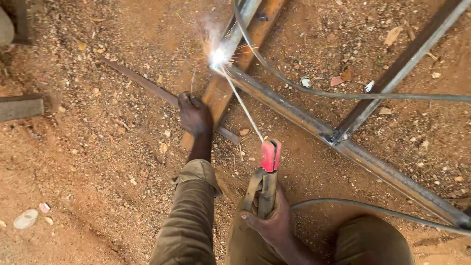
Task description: The person kneels on the ground and arc-welds joints of a square-tube metal frame laid on the dirt, holding the electrode holder in one hand while steadying the frame with the other. They strike arcs at successive joints, reposition the welding rod and cable between welds, and continue welding along the frame.
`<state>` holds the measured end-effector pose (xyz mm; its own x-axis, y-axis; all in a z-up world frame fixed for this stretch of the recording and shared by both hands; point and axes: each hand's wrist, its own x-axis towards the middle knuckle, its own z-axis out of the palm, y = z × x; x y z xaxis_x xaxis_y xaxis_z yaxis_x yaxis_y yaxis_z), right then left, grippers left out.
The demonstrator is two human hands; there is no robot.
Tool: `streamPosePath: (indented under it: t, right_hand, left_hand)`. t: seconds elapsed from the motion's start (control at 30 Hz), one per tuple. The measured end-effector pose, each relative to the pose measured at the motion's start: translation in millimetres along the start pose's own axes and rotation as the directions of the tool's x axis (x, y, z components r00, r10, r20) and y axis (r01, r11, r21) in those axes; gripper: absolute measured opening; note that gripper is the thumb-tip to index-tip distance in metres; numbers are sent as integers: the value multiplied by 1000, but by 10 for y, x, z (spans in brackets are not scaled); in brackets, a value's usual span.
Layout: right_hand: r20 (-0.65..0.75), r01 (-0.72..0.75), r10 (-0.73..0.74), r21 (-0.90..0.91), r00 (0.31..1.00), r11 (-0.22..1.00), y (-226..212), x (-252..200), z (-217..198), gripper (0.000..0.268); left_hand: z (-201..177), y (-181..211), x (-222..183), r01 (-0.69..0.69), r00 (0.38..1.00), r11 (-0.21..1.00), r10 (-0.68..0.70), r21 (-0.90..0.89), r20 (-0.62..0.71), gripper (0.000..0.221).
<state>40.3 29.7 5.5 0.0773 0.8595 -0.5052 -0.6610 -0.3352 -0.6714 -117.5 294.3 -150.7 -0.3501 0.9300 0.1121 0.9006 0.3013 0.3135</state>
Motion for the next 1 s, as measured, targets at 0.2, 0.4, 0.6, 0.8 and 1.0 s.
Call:
streamPosePath:
  t: [0.2,0.4,0.6,0.8,1.0]
  right_hand:
    - [-70,8,-11,-44,997,999,222,-37,-158,79]
    - [-78,42,-47,-66,996,997,227,-18,-195,74]
    - [-106,284,-322,-274,941,919,298,-137,-279,69]
    - [-94,165,-183,-178,979,970,25,-55,-122,68]
    - [-81,99,-114,-171,990,980,41,-19,-149,65]
  left_hand:
    - [112,-90,-36,-111,984,994,110,-3,-138,30]
    - [-15,18,-30,-18,999,999,17,-32,-33,23]
    - [-83,81,-21,41,999,994,-38,-102,36,25]
    - [38,-1,20,7,1000,998,-6,-64,21,26]
    - [148,-120,0,-8,999,998,11,-65,45,19]
